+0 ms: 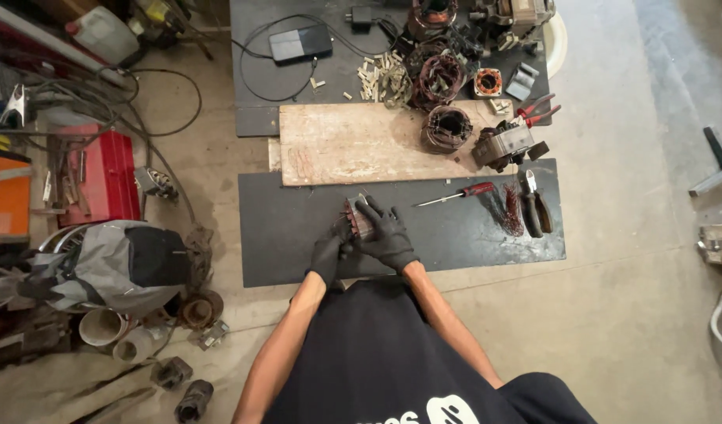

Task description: Inspecting and repairing an electrical motor stator using a screwdriver and pliers

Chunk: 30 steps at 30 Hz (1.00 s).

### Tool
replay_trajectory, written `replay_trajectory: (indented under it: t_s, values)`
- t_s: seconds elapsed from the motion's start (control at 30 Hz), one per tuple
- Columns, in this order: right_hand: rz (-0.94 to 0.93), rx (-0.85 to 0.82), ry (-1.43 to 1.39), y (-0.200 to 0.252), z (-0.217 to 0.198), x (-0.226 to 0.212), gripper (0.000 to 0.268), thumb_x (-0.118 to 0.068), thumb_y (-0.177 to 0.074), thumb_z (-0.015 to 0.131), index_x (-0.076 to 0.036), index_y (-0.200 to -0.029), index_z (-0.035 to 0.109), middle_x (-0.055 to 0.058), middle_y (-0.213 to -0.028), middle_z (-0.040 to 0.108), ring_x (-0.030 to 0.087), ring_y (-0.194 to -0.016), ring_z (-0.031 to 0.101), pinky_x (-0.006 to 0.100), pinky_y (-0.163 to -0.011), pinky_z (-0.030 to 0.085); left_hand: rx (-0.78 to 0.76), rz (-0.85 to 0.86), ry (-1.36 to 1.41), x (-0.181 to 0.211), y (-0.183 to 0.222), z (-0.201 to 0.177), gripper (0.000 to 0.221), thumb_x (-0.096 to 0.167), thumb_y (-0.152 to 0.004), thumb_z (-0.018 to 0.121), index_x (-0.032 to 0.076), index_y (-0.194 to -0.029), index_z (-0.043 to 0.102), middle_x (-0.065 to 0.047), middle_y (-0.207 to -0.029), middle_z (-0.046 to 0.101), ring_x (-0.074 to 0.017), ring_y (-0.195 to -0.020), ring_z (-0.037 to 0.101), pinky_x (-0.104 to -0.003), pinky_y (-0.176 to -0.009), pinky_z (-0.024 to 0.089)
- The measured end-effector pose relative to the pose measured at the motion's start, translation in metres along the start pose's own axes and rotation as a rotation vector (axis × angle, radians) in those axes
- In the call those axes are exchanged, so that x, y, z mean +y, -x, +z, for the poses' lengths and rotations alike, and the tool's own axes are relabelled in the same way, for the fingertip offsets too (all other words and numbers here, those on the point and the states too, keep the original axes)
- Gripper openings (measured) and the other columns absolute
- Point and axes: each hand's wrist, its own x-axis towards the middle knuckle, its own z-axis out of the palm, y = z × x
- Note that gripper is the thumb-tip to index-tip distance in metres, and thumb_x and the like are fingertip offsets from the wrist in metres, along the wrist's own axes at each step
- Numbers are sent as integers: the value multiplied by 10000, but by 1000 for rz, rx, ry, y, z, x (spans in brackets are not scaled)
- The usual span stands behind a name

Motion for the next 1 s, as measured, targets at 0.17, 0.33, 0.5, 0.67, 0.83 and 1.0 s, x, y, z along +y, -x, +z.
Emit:
replay_trajectory:
  t_s: [0.17, 0.33, 0.5, 0.67, 0.83, 1.0]
  values:
    - [-19, 5, -30, 1, -10, -10, 942, -503, -661, 755, -339, -1539, 455, 69, -1554, 499, 315, -1341, 569, 655, -1098, 380, 128, -79, -319, 6, -29, 8, 489, 538, -908, 588, 111, -1037, 791, -94, -779, 784, -199, -720, 765, -332, -569, 593]
    - [-17, -6, -6, -2, -9, -9, 939, -527, -672, 741, -334, -1543, 446, 75, -1549, 510, 322, -1315, 590, 637, -1106, 384, 195, -29, -460, -6, -82, -1, 517, 492, -943, 525, 78, -1136, 768, -101, -1002, 780, -257, -984, 757, -376, -745, 607]
    - [10, -44, 0, 1, -26, -10, 902, -540, -716, 710, -324, -1545, 429, 96, -1551, 504, 353, -1261, 627, 634, -1099, 400, -73, -28, 244, 42, 22, -2, 338, 186, -896, 546, 36, -1164, 686, -79, -961, 681, -185, -742, 671, -217, -532, 426]
    - [107, 180, -222, 28, -29, 44, 668, -383, -876, 747, -284, -1493, 508, 105, -1435, 606, 368, -1245, 618, 538, -1078, 484, -232, 11, 311, -11, -13, -39, 290, 238, -993, 617, 77, -1214, 715, -64, -1059, 731, -156, -708, 700, -182, -498, 512]
    - [387, 425, 145, 53, -42, 191, 257, -349, -935, 635, -248, -1160, 705, 35, -1123, 729, 270, -1044, 702, 392, -973, 551, -15, 9, -274, 61, 45, -14, 378, 275, -924, 607, 85, -1235, 709, -199, -1144, 728, -299, -874, 753, -408, -736, 615]
    - [703, 909, 108, 91, -113, 306, 275, -350, -921, 693, -304, -1192, 695, -5, -1105, 756, 231, -1077, 710, 449, -957, 577, 53, 26, -339, 38, 3, -30, 457, 366, -932, 632, 99, -1297, 701, -230, -1254, 684, -378, -1059, 709, -458, -800, 618]
